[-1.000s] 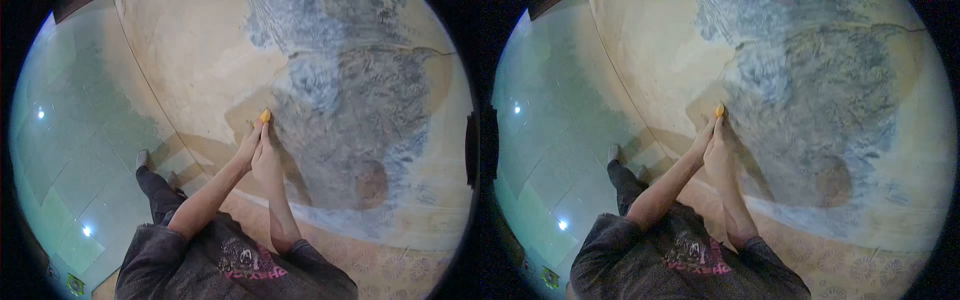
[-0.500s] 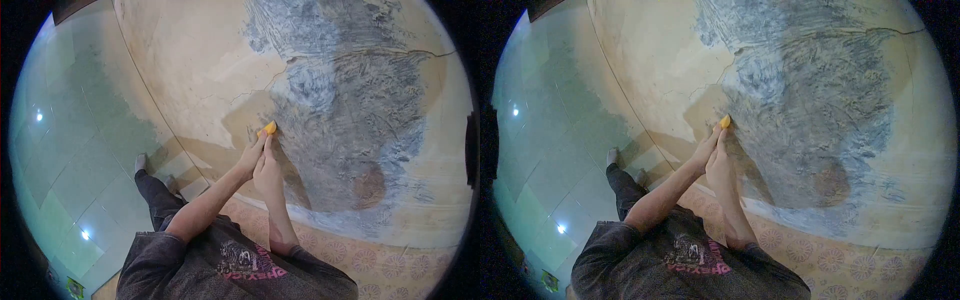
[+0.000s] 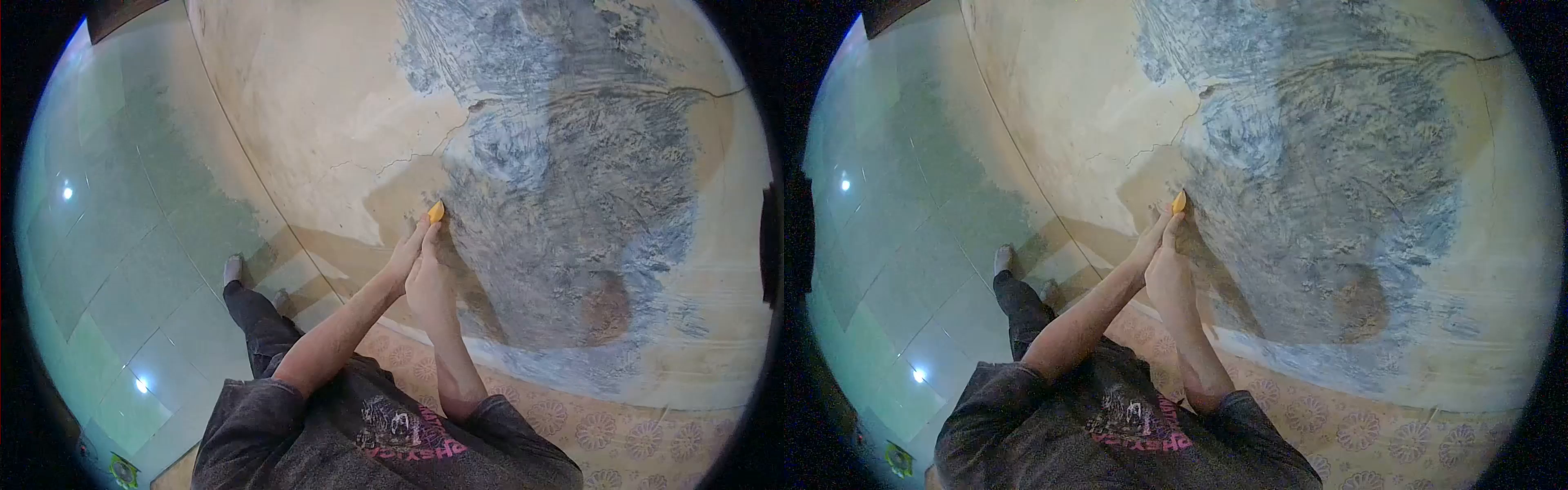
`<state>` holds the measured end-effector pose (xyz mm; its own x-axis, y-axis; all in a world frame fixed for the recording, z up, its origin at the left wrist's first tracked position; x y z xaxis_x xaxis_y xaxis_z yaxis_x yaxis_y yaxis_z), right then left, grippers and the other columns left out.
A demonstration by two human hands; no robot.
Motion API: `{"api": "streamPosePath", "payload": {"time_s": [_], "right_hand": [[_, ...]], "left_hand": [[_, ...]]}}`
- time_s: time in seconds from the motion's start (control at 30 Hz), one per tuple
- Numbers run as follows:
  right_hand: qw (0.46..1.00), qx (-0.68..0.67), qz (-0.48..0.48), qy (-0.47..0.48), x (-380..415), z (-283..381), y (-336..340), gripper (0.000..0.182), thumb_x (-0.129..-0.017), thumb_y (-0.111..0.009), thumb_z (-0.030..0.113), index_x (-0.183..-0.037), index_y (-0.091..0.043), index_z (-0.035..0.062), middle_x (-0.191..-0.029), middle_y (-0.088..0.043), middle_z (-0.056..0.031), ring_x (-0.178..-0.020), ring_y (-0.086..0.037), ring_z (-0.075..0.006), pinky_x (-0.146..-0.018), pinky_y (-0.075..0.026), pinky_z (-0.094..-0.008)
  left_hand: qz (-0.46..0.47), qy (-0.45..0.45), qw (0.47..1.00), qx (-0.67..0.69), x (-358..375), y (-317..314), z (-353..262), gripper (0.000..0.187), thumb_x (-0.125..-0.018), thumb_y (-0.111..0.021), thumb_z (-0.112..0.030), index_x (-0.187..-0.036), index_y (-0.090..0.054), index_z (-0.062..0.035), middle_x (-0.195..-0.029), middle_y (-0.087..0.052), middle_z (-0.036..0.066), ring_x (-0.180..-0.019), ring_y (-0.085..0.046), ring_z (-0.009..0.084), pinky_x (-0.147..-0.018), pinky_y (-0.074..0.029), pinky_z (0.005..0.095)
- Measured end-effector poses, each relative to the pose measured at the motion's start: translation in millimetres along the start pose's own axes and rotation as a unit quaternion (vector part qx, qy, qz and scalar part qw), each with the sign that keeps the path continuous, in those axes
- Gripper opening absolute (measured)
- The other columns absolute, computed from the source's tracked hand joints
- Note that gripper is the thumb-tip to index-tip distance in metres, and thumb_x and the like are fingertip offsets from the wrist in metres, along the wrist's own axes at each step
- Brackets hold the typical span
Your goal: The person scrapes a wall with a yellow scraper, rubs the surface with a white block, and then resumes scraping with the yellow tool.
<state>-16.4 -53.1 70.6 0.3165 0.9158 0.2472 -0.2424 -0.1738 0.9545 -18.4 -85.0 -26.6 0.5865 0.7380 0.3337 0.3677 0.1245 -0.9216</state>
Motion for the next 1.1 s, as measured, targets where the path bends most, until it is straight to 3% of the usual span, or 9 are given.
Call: {"api": "streamPosePath", "payload": {"time_s": [0.1,0.17,0.5,0.6,0.8,0.9,0.97,1.03,1.1], "right_hand": [[1.0,-0.016,-0.009,0.002,8,-9,0,0.06,-0.098,-0.037,0.017,-0.152,-0.013,0.0086,-0.079,-0.063,-0.0307,-0.071,-0.063,-0.0452,-0.063,-0.048,-0.0494],[0.999,-0.036,-0.008,0.003,9,-12,4,0.06,-0.098,-0.037,0.017,-0.152,-0.014,0.008,-0.078,-0.063,-0.03,-0.07,-0.063,-0.0452,-0.063,-0.048,-0.0493],[0.999,-0.046,-0.022,0.012,4,-28,-8,0.057,-0.099,-0.037,0.018,-0.152,-0.018,0.0087,-0.09,-0.064,-0.0314,-0.077,-0.064,-0.0453,-0.067,-0.049,-0.0501],[0.997,-0.058,-0.044,0.034,0,-22,-6,0.056,-0.099,-0.037,0.017,-0.151,-0.02,0.0093,-0.091,-0.064,-0.0313,-0.078,-0.065,-0.0451,-0.068,-0.049,-0.0496],[0.998,-0.055,-0.031,-0.005,11,-23,-11,0.055,-0.098,-0.036,0.017,-0.151,-0.022,0.0121,-0.092,-0.064,-0.0308,-0.079,-0.064,-0.0451,-0.069,-0.05,-0.0492],[0.994,-0.077,-0.07,0.021,13,-38,-18,0.055,-0.099,-0.036,0.017,-0.151,-0.022,0.0122,-0.094,-0.064,-0.0307,-0.081,-0.064,-0.0452,-0.07,-0.05,-0.0492],[0.989,-0.1,-0.099,0.055,7,-28,-14,0.054,-0.099,-0.035,0.018,-0.151,-0.022,0.012,-0.097,-0.064,-0.0308,-0.082,-0.064,-0.0453,-0.071,-0.05,-0.0489],[0.995,-0.066,-0.002,-0.069,5,-20,-18,0.053,-0.1,-0.033,0.018,-0.151,-0.021,0.0101,-0.107,-0.062,-0.0312,-0.089,-0.063,-0.0453,-0.074,-0.051,-0.0478],[0.995,-0.084,-0.022,-0.043,11,-29,-23,0.053,-0.1,-0.034,0.018,-0.151,-0.021,0.0109,-0.109,-0.061,-0.0313,-0.09,-0.063,-0.0457,-0.074,-0.051,-0.0473]], "left_hand": [[0.04,0.061,0.996,0.044,8,-7,12,0.048,-0.096,-0.05,-0.054,-0.115,-0.057,-0.0104,-0.086,-0.056,-0.002,-0.076,-0.053,0.0064,-0.062,-0.045,0.0253],[-0.043,0.019,0.999,0.01,22,-17,-3,0.046,-0.096,-0.05,-0.054,-0.105,-0.06,-0.0108,-0.082,-0.056,-0.002,-0.07,-0.053,0.0065,-0.058,-0.045,0.0253],[-0.009,0.024,1.0,-0.012,1,-1,17,0.053,-0.091,-0.053,-0.061,-0.108,-0.06,-0.0104,-0.076,-0.054,-0.003,-0.065,-0.051,0.0074,-0.056,-0.043,0.0251],[-0.072,-0.076,0.994,-0.035,2,3,8,0.054,-0.092,-0.051,-0.062,-0.104,-0.059,-0.0101,-0.07,-0.05,-0.004,-0.059,-0.049,0.0069,-0.051,-0.041,0.0249],[-0.004,0.032,0.999,-0.043,2,8,21,0.049,-0.097,-0.045,-0.055,-0.117,-0.054,-0.0113,-0.084,-0.051,-0.004,-0.073,-0.048,0.0057,-0.062,-0.042,0.0231],[-0.048,-0.107,0.989,-0.088,5,4,12,0.056,-0.095,-0.047,-0.059,-0.108,-0.06,-0.0071,-0.075,-0.053,-0.002,-0.065,-0.049,0.0074,-0.055,-0.042,0.024],[-0.024,-0.066,0.993,-0.094,-12,16,19,0.054,-0.096,-0.047,-0.058,-0.11,-0.06,-0.007,-0.076,-0.053,-0.002,-0.067,-0.05,0.0071,-0.057,-0.042,0.0234],[-0.001,-0.033,0.997,-0.064,-10,15,18,0.054,-0.096,-0.047,-0.056,-0.112,-0.059,-0.0065,-0.078,-0.053,-0.002,-0.068,-0.049,0.0067,-0.058,-0.042,0.0229],[0.015,0.007,0.999,-0.031,5,13,24,0.053,-0.096,-0.047,-0.055,-0.114,-0.058,-0.0061,-0.079,-0.053,-0.002,-0.069,-0.049,0.0063,-0.06,-0.042,0.0225]]}}
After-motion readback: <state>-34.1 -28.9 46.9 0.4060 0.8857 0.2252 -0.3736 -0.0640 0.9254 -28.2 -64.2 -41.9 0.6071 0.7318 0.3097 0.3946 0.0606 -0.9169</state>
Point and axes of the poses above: each hand's wrist, its own x-axis away from the middle knuckle, its own y-axis out of the back of the hand, z = x × y, the point moved 7 cm from there along -x, towards the middle knuckle
